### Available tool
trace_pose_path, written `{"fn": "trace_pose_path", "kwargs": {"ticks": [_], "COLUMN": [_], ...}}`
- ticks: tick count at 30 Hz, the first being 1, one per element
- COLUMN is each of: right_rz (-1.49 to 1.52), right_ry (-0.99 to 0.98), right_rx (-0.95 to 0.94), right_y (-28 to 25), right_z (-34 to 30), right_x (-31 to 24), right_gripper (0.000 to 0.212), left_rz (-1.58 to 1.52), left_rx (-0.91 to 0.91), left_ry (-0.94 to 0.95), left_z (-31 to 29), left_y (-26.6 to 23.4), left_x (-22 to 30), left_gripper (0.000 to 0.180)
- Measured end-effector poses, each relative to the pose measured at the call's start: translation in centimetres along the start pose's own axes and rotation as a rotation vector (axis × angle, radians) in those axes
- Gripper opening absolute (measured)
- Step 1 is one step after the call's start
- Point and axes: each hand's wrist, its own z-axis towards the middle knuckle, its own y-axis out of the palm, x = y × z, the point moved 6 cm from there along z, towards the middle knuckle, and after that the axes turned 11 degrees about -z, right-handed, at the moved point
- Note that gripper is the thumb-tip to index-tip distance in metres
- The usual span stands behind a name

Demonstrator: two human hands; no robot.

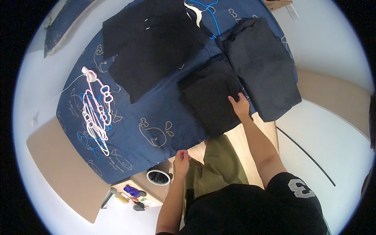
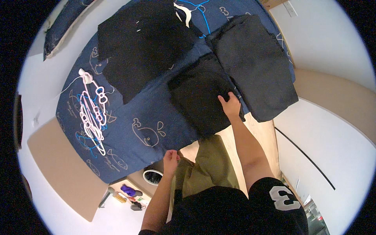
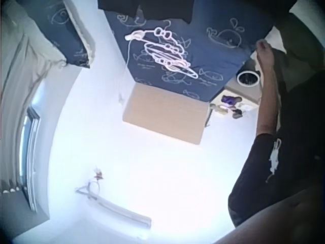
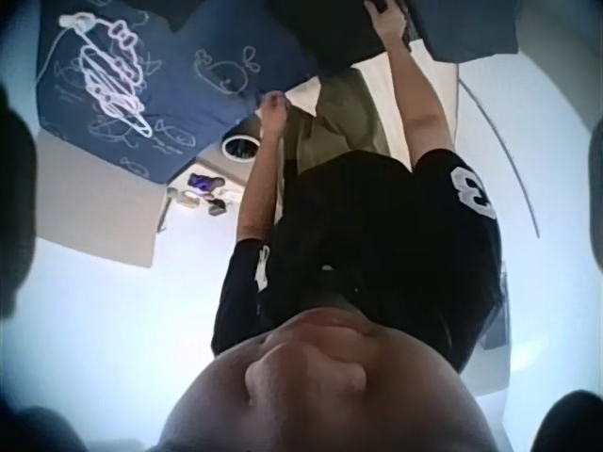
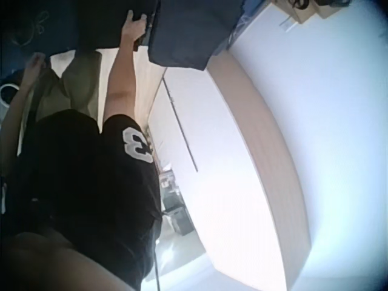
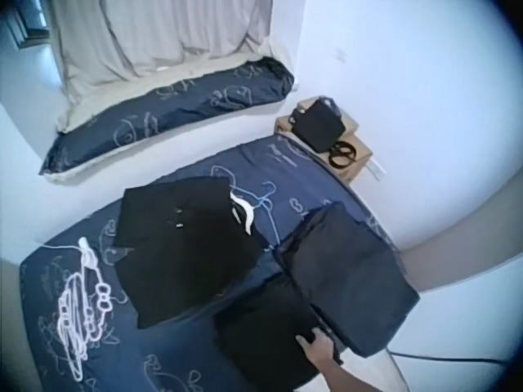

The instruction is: The person sits on a bed and hangs several garments on plastic hangers. They place a purple sock on a blue hanger, then hang black shorts, a black polo shirt, and a black jacket, adjusting each item before setting it aside.

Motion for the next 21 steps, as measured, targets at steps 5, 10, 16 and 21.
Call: {"fn": "trace_pose_path", "kwargs": {"ticks": [5,10,16,21], "right_rz": [0.356,0.523,0.338,0.192], "right_ry": [-0.339,-0.329,-0.805,-1.029], "right_rx": [-0.069,-0.356,-0.295,-0.236], "right_y": [0.2,-3.3,-10.8,-15.8], "right_z": [0.3,-6.7,-18.2,-25.4], "right_x": [-2.3,-6.5,-15.9,-21.0], "right_gripper": [0.028,0.015,0.019,0.02], "left_rz": [0.07,-0.192,-0.453,-0.588], "left_rx": [-0.101,-0.185,-0.199,-0.172], "left_ry": [-0.007,0.073,0.0,0.128], "left_z": [1.1,1.9,-3.6,-6.8], "left_y": [0.9,6.7,11.8,6.7], "left_x": [-0.9,7.9,20.8,22.2], "left_gripper": [0.015,0.024,0.056,0.039]}}
